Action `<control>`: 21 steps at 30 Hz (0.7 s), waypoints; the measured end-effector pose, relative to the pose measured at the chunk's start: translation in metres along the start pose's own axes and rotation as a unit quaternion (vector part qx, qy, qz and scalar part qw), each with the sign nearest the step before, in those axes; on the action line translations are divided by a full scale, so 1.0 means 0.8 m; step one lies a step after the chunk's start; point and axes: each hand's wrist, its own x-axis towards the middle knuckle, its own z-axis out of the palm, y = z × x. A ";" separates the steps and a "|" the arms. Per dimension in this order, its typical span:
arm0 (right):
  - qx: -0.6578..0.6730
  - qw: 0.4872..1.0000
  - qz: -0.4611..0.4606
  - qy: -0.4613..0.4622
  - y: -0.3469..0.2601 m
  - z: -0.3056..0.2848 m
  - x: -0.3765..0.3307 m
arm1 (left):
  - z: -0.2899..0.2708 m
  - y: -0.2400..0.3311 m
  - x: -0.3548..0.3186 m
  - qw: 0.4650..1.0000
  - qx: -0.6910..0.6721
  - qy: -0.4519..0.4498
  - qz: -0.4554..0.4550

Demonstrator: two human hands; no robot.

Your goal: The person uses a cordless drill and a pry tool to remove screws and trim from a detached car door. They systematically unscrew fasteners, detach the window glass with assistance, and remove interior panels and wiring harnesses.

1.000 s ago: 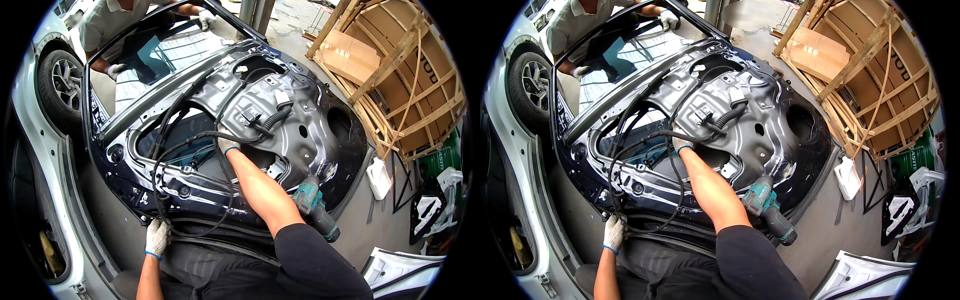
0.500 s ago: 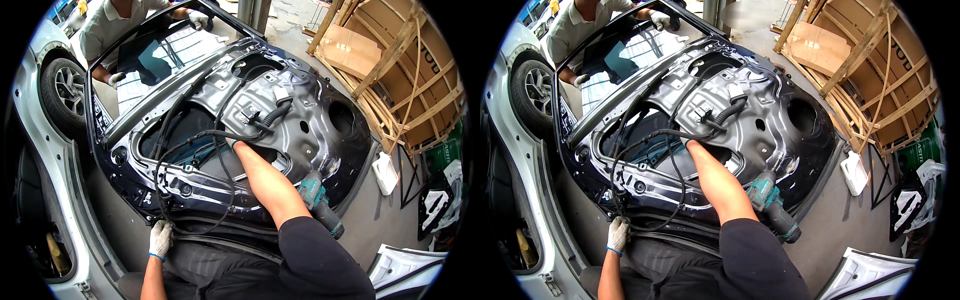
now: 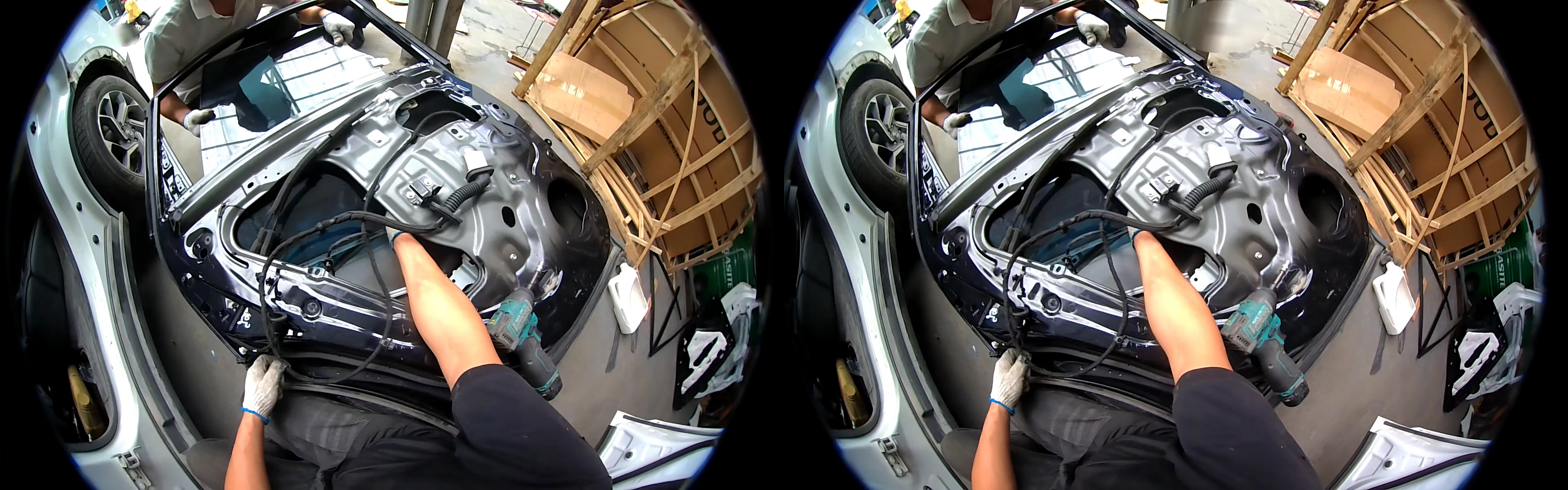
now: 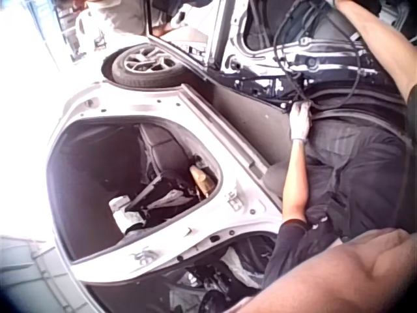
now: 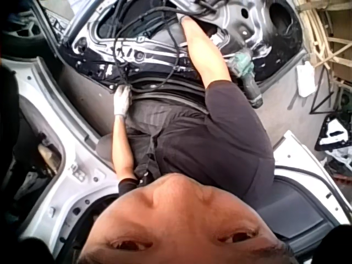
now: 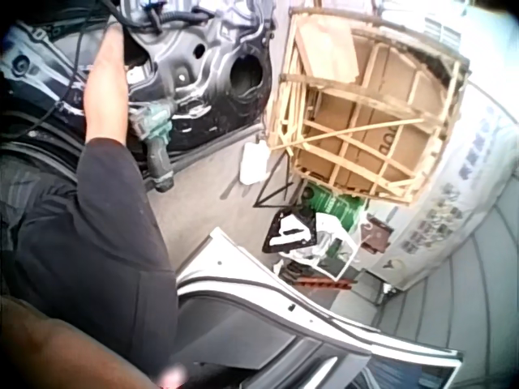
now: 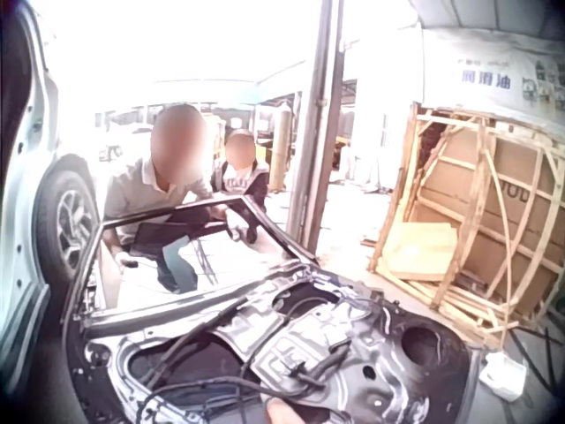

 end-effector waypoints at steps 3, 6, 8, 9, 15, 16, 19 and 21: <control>-0.005 1.000 0.002 0.001 -0.001 -0.002 0.000 | 0.001 -0.002 0.000 1.000 0.006 0.002 0.013; -0.009 1.000 0.005 0.001 0.000 -0.008 0.001 | 0.001 0.004 -0.004 1.000 0.021 0.004 0.015; -0.009 1.000 0.008 0.000 0.000 -0.013 0.005 | 0.000 -0.002 -0.003 0.999 0.034 0.011 0.021; -0.012 1.000 0.008 -0.002 0.001 -0.011 0.005 | 0.001 -0.002 -0.002 0.999 0.034 0.016 0.025; -0.027 0.999 0.032 -0.002 0.008 -0.009 0.004 | 0.001 -0.008 0.002 0.998 0.038 0.013 0.053; -0.031 0.999 0.040 -0.005 0.010 -0.007 0.002 | 0.002 -0.006 0.001 0.999 0.034 0.011 0.040; -0.057 0.996 0.066 -0.013 0.007 0.000 -0.003 | 0.002 0.005 -0.006 0.998 0.051 0.005 0.025; -0.081 0.991 0.100 -0.027 0.007 -0.001 -0.012 | 0.000 0.001 -0.002 0.997 0.065 0.001 0.036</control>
